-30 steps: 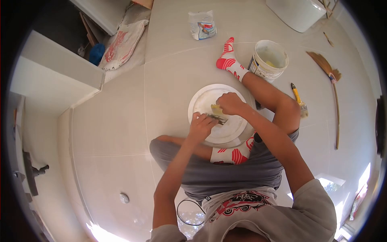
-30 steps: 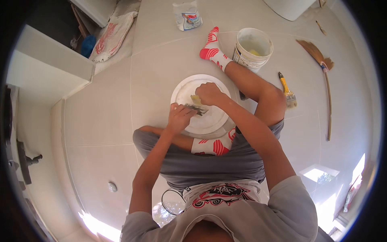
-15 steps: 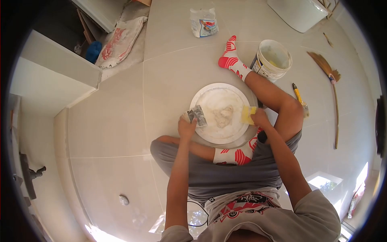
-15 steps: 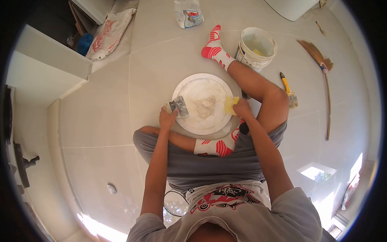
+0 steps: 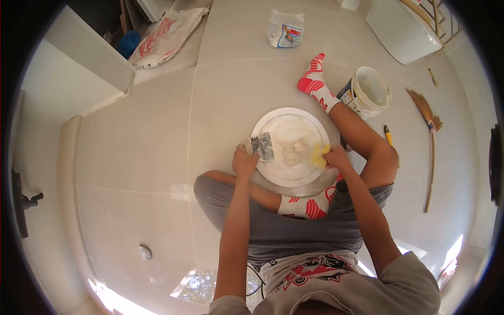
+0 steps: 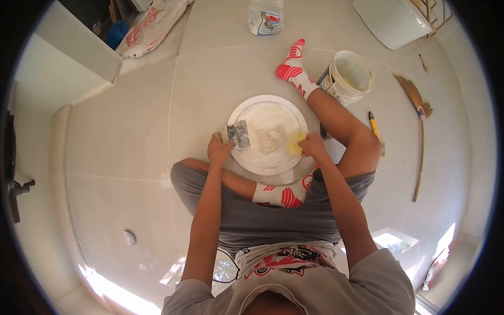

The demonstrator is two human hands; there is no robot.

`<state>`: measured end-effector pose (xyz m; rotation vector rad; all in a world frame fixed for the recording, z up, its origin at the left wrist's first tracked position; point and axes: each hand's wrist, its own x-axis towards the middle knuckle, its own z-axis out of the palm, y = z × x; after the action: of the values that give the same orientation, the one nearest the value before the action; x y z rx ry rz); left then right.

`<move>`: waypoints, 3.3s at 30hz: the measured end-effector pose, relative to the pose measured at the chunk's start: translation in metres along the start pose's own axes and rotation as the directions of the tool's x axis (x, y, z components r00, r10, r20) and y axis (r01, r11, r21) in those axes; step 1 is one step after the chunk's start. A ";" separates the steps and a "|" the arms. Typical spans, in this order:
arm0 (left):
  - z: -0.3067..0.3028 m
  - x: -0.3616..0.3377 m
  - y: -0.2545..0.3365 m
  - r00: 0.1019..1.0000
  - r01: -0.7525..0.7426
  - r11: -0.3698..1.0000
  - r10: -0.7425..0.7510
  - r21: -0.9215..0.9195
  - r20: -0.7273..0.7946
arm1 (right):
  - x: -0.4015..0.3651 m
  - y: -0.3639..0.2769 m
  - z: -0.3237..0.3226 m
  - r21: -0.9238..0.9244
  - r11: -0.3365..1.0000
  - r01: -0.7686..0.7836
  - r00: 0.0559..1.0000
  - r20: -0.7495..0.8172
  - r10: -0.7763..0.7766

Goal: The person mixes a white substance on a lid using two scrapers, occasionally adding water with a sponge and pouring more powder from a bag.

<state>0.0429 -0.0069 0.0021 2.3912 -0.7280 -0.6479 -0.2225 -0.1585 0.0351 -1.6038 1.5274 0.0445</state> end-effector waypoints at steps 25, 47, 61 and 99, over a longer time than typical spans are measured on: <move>-0.054 0.016 0.036 0.872 -0.457 0.870 0.398 -0.184 -0.286 | 0.041 -0.112 -0.047 -0.493 0.770 0.405 0.780 -0.253 -0.573; -0.045 0.042 0.034 0.943 -0.331 0.695 0.218 -0.638 -0.252 | 0.379 -0.337 -0.119 -0.550 0.448 0.705 0.599 0.123 -0.791; -0.030 0.048 0.027 0.910 -0.400 0.640 0.192 -0.656 -0.367 | 0.300 -0.195 -0.132 -0.654 -0.024 0.756 0.227 0.296 -0.928; -0.034 0.049 0.037 0.906 -0.398 0.604 0.142 -0.691 -0.398 | 0.382 -0.093 -0.045 -0.296 0.487 0.822 0.419 -0.264 -0.869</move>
<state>0.0857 -0.0507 0.0358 1.4857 -0.5179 -0.3291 -0.0796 -0.4996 -0.1060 -2.4403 0.7656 -0.8200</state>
